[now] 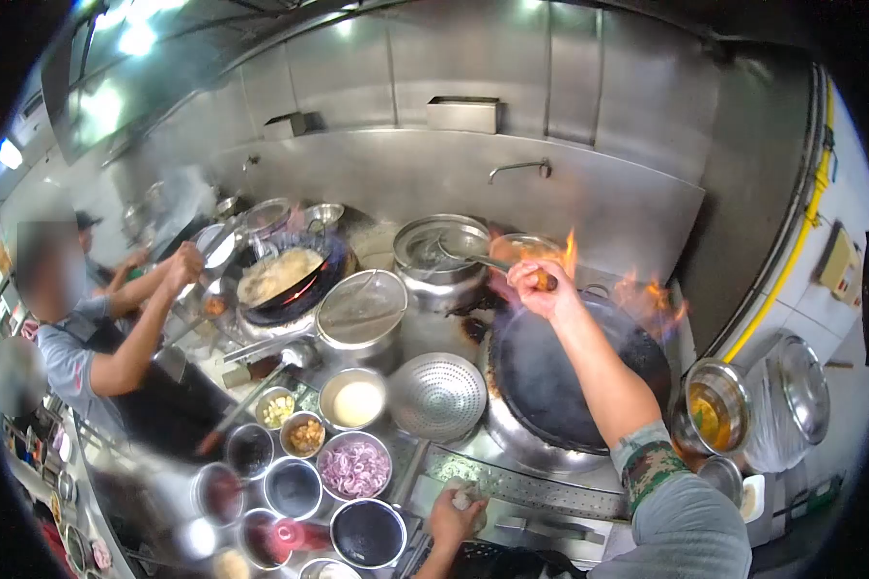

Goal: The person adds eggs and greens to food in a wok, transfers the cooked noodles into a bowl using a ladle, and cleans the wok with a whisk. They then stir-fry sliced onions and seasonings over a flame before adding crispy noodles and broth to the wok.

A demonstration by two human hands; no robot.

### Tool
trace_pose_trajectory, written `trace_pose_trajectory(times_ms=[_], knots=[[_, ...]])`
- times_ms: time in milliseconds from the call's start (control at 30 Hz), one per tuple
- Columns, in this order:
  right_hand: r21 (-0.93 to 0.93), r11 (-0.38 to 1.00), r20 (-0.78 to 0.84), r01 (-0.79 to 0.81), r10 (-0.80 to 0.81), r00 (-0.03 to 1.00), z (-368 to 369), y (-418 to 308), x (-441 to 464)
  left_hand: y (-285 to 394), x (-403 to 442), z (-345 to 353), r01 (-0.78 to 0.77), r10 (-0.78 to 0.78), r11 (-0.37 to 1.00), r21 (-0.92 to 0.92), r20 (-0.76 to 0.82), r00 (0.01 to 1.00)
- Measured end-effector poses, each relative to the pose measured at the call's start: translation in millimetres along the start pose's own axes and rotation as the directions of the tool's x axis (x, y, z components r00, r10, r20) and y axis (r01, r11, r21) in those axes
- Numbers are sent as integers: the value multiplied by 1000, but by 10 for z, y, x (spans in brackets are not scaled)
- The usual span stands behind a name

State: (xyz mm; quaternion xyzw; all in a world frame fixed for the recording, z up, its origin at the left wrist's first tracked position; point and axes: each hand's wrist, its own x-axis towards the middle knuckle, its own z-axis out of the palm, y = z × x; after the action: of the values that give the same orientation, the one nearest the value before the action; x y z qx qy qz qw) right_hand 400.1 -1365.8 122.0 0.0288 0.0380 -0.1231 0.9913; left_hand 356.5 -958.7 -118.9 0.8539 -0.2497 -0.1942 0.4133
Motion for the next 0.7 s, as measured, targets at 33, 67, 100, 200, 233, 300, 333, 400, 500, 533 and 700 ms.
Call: trace_pose_trajectory(times_ms=[33,67,100,200,233,300,333,400,500,533,700], knots=[[10,1000,14,-19,19,1000,72,0,-222,60,-7,-31,22,-22,1000,-7,21,1000],[23,999,24,-36,35,999,119,1,-463,14,-12,9,27,-28,999,38,36,999],[40,998,30,-52,51,998,159,2,-707,9,-9,37,-3,3,997,72,3,1000],[-77,997,1,15,-15,1000,245,-13,-1449,16,-90,-13,-28,23,980,199,26,999],[-112,993,-25,34,-37,999,234,-36,-1702,221,-206,-70,-57,82,957,285,-75,994],[-200,979,-89,29,-48,995,177,-148,-2155,528,-304,-133,-282,323,919,276,-117,939],[-274,961,-120,41,-77,990,171,-193,-2393,674,-300,-92,-440,494,851,288,-151,856],[-439,896,-172,70,-161,972,160,-263,-2823,1180,-317,-32,-570,614,780,259,-140,777],[-660,750,-253,51,-286,924,2,-474,-3450,1835,-333,182,-712,729,679,182,-46,683],[-762,643,-276,78,-431,859,51,-393,-3634,1991,-327,303,-750,762,642,159,-26,647],[-954,247,-298,-171,-699,650,223,-188,-4581,2155,-286,943,-790,779,605,98,134,613]])
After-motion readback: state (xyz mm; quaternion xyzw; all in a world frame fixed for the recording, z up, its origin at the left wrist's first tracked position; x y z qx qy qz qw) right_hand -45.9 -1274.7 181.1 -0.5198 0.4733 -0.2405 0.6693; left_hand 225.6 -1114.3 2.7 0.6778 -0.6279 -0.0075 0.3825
